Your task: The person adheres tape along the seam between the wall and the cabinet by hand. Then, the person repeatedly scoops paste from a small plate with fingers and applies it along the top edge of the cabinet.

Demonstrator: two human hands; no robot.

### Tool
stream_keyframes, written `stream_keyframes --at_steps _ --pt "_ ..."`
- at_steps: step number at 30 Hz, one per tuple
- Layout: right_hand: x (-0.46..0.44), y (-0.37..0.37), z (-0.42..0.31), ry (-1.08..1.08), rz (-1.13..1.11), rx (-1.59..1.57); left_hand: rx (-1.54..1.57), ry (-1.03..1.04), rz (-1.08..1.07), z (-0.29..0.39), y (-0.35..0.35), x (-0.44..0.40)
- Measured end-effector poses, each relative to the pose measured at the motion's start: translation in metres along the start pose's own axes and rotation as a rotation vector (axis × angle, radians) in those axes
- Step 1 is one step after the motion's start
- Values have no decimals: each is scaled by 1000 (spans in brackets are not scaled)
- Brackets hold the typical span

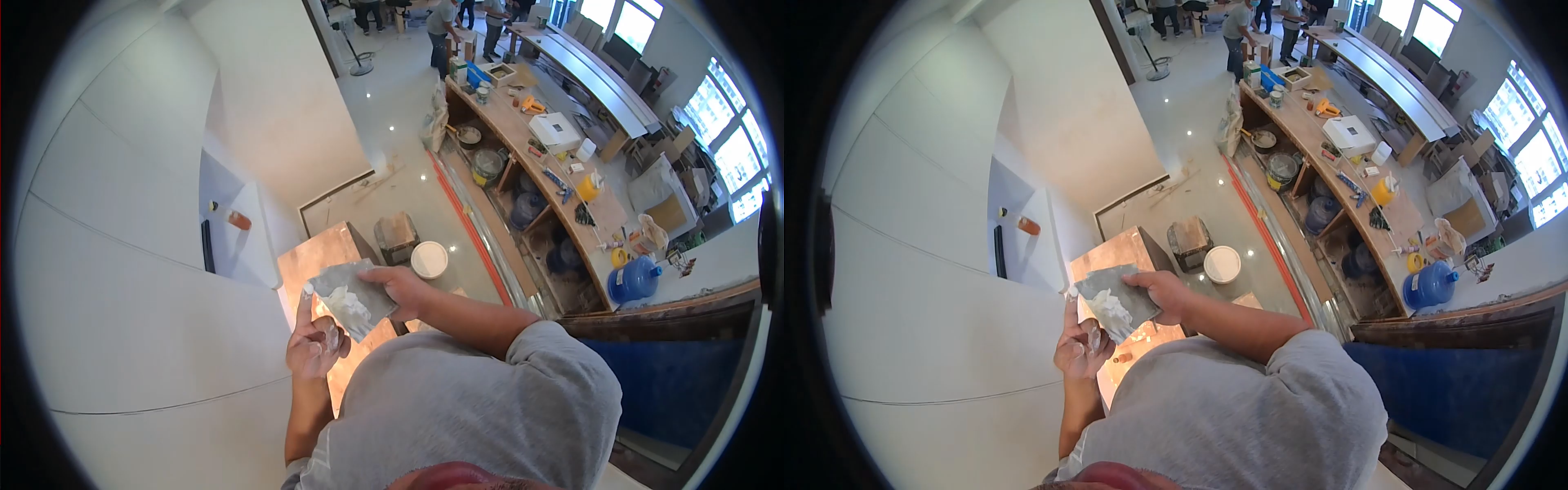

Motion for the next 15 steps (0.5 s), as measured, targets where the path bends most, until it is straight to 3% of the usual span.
stream_keyframes --at_steps 5,9,15 --pt "12 6 -1 -5 19 41 178 32 -97 -6 -1 -2" --pt "16 5 -1 0 -113 -19 153 9 -112 -7 4 -6" --pt "19 5 0 -19 -118 -13 73 -27 -55 -11 -4 -2"
Point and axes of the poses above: each hand's wrist, its own x-axis away from the middle knuckle, its own y-axis out of the palm, z = x × y, the point moved 6 cm from there along -x, towards the middle knuckle, and after that the axes turned 15 degrees about -z, right-handed, at the moved point
